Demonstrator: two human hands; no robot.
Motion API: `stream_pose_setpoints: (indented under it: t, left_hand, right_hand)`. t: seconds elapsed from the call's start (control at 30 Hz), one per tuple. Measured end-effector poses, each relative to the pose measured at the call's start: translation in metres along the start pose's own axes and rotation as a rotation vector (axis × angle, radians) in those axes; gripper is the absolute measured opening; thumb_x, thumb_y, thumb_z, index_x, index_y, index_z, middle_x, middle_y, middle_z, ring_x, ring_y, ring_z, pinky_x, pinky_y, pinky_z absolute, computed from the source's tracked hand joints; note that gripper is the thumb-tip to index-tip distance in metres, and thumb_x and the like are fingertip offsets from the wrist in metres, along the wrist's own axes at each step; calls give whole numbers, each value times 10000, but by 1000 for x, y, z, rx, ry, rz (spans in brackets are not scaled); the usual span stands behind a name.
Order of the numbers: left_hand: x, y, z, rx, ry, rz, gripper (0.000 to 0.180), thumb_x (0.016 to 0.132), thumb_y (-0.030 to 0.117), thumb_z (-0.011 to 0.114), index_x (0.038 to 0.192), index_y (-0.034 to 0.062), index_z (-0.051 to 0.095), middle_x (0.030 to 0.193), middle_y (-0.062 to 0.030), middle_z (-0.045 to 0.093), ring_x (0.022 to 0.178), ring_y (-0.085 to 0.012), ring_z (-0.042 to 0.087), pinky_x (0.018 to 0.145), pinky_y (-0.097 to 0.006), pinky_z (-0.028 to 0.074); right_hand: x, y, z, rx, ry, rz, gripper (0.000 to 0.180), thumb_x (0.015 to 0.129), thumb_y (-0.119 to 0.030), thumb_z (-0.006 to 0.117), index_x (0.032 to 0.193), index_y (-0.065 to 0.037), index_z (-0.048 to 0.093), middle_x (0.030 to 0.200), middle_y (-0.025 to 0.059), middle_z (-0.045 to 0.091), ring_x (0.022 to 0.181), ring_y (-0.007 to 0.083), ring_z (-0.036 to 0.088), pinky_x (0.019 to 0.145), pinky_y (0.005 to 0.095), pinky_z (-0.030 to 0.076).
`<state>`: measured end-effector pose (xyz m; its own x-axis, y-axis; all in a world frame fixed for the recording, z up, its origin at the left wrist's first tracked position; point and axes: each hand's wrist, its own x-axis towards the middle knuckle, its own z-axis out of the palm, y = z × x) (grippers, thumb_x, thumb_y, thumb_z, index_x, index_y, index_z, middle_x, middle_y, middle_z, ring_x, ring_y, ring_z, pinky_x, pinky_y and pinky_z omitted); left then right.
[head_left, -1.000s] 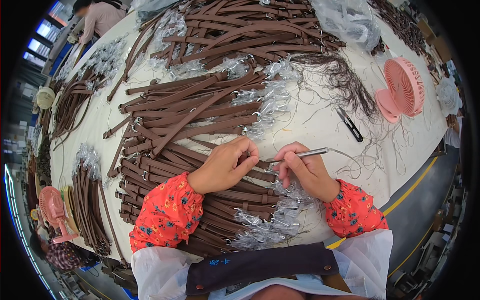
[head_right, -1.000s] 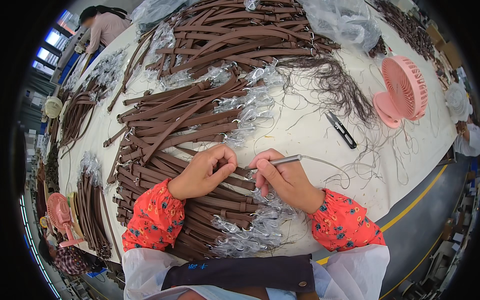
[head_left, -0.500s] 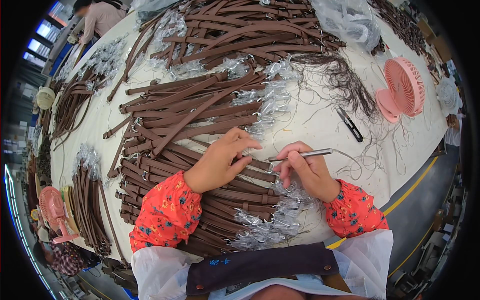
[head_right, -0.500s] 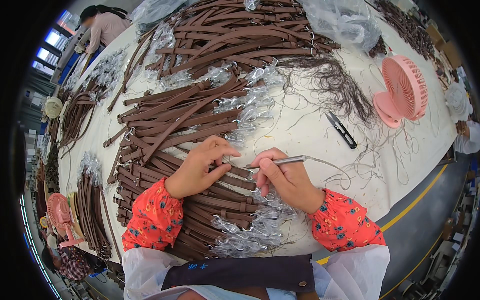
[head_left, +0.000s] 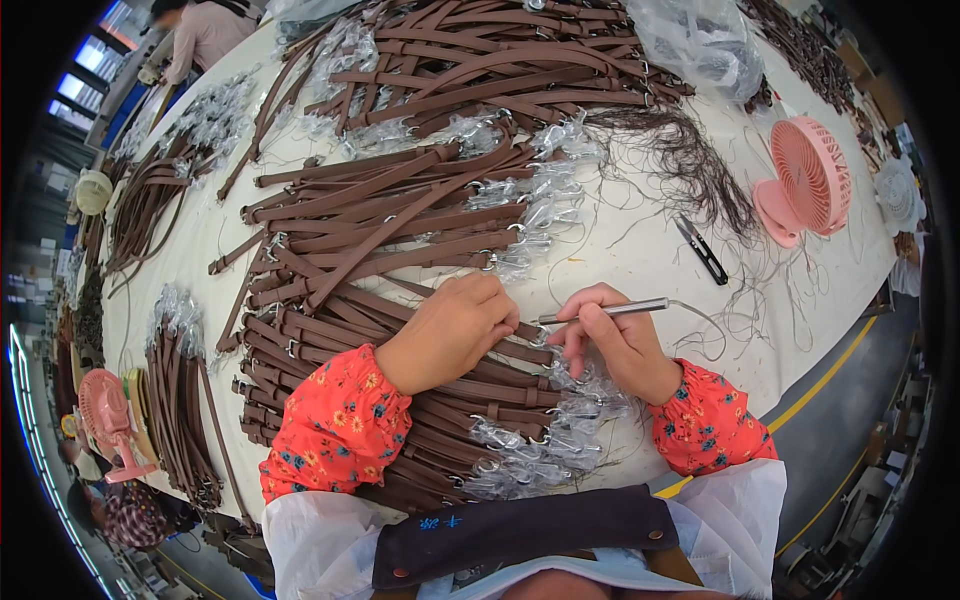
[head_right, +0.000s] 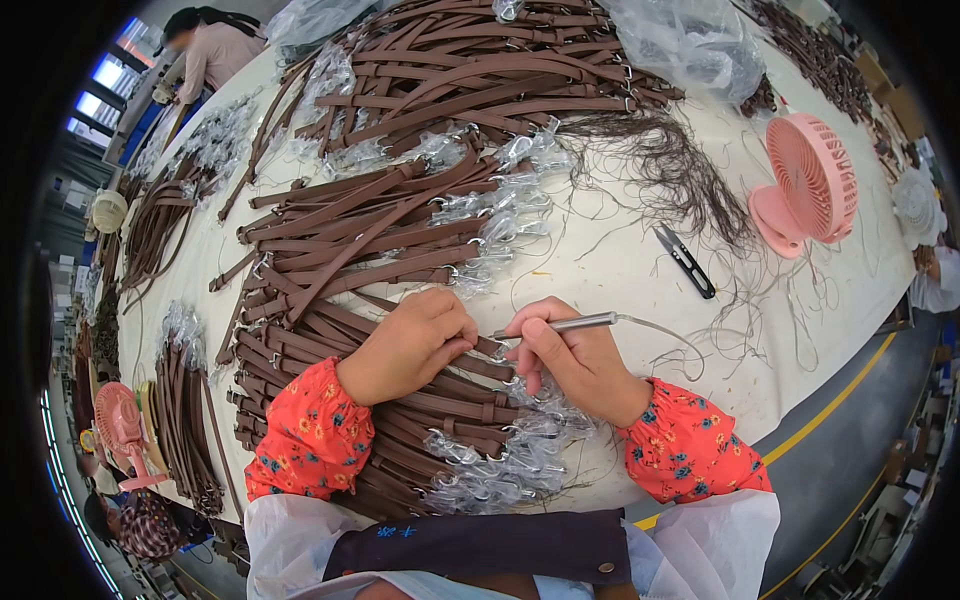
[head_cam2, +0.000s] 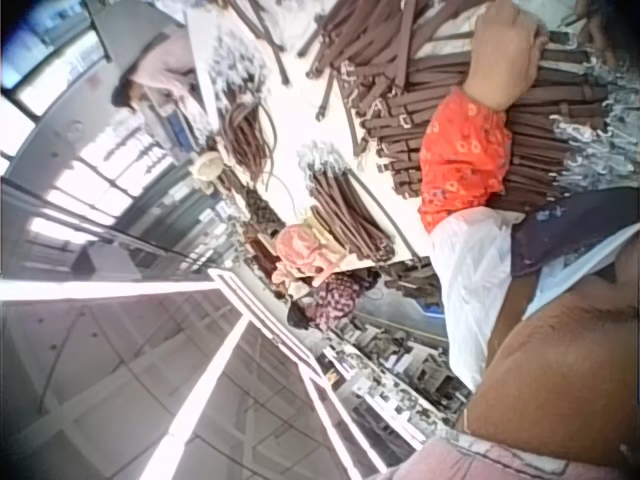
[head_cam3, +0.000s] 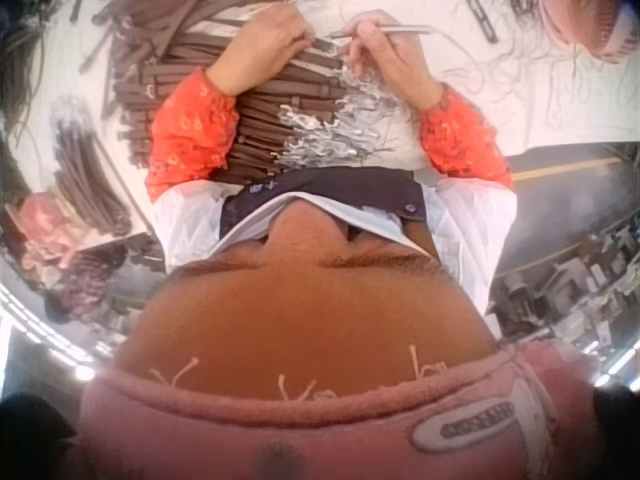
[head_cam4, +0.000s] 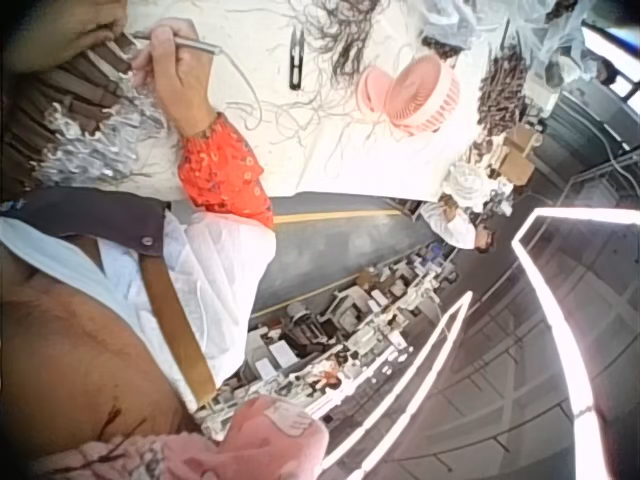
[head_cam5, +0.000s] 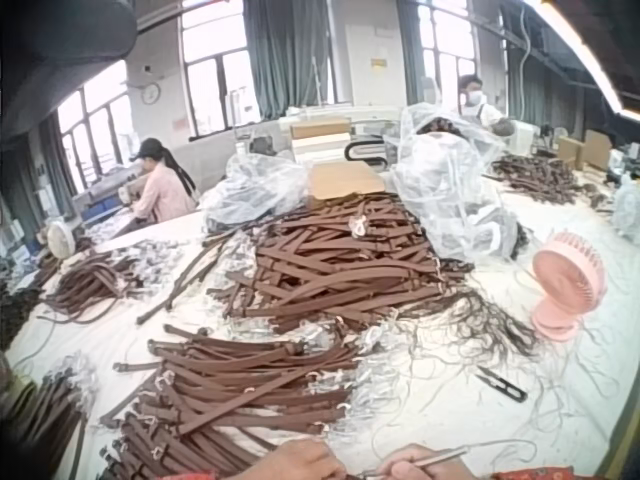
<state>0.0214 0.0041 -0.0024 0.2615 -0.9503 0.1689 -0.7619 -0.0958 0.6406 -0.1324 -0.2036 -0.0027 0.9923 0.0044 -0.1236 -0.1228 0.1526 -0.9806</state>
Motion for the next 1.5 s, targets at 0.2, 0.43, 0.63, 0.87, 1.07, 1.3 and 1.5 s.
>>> stream_pose_setpoints:
  t: [0.2,0.43,0.63,0.87,1.07,1.3,1.5]
  left_hand:
    - [2,4,1,81,-17,9,122,885,90,665,947,82,560,892,-95,563,877,-323,570,771,-427,423]
    - [1,2,1,44,-20,-19,116,906,108,652,948,95,545,893,-85,572,884,-317,574,759,-428,413]
    - [1,2,0,36,-36,-37,141,887,69,666,959,82,546,900,-98,576,881,-322,564,790,-419,421]
    - [1,1,1,29,-31,-32,110,914,113,648,954,94,547,900,-91,582,887,-324,574,770,-431,412]
    - [1,1,0,28,-31,-32,105,918,112,642,960,94,547,902,-92,583,889,-327,575,775,-434,411]
    - [0,1,-1,18,-29,-54,100,930,103,629,978,87,542,908,-97,595,893,-333,583,786,-438,423]
    - [-1,-5,0,-286,394,-435,110,942,46,622,1023,38,548,887,-115,606,807,-268,596,714,-360,477]
  right_hand:
    - [0,4,0,56,-11,-18,280,1103,-265,442,1132,-16,567,771,45,617,609,96,598,615,238,510]
    - [0,0,1,11,-39,46,288,1102,-267,447,1122,-15,584,776,37,621,608,86,589,567,230,482]
    - [1,-3,2,-26,-46,67,302,1104,-272,443,1130,-10,588,779,36,624,617,85,595,570,227,487]
    - [1,-3,1,-28,-54,75,303,1103,-270,443,1141,-1,578,822,61,630,644,95,605,585,234,504]
    - [1,-2,-3,-24,-93,109,298,1102,-264,443,1159,7,551,924,114,636,717,108,616,632,252,535]
    - [1,-2,-2,-18,-90,111,295,1101,-261,443,1161,6,552,922,114,637,718,109,615,643,252,538]
    - [-1,-1,2,-5,-11,-31,245,1089,-215,477,1163,-15,599,844,66,641,688,117,623,636,251,516]
